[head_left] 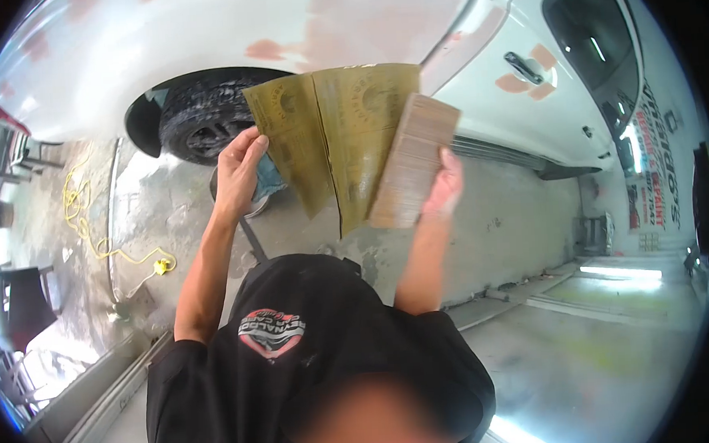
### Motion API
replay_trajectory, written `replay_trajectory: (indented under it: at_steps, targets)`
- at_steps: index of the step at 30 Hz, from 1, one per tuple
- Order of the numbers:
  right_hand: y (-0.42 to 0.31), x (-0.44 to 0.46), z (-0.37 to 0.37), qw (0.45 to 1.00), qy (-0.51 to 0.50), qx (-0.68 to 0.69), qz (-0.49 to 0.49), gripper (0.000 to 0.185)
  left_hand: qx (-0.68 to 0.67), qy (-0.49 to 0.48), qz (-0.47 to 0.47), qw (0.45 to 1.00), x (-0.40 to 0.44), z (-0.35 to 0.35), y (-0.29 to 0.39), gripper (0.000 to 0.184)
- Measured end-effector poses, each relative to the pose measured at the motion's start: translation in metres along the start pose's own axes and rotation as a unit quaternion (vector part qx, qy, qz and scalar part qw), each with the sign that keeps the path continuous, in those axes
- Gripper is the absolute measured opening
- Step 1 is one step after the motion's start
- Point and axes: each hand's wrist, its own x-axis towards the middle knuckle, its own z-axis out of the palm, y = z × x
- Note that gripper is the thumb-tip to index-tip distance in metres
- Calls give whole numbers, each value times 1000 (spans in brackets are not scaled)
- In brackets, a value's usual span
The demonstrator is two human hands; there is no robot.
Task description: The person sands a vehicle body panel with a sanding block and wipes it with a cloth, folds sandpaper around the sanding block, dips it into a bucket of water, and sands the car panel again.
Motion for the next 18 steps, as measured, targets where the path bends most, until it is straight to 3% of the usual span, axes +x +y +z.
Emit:
replay_trajectory:
  at_steps: [3, 5, 8, 11, 14, 16, 17, 18]
  targets:
    - [27, 12, 12, 992, 114, 39, -25, 41, 2, -24, 3, 1000, -1, 17, 3, 25]
    - [32, 10, 16, 993, -42, 111, 20, 40, 1, -50, 4, 999, -1, 27, 6, 25]
    - [49, 17, -8, 966, -93, 216, 109, 43, 19, -75, 3, 997, -3, 42, 11, 26]
    - [67, 23, -9, 962, -85, 256, 39, 41, 42, -95, -4, 995, -5, 53, 14, 28]
    - [81, 31, -39, 933, -225, 258, 110, 43, 86, -120, -1, 989, -11, 71, 23, 37]
    - [69, 22, -26, 975, -144, 165, 43, 47, 126, -119, -11, 985, -17, 85, 36, 48]
    - [62, 15, -17, 987, -104, 119, 10, 50, 118, -125, 27, 985, -19, 92, 35, 62]
    - [59, 11, -7, 996, -44, 79, -19, 52, 144, -141, 43, 979, -18, 94, 37, 62]
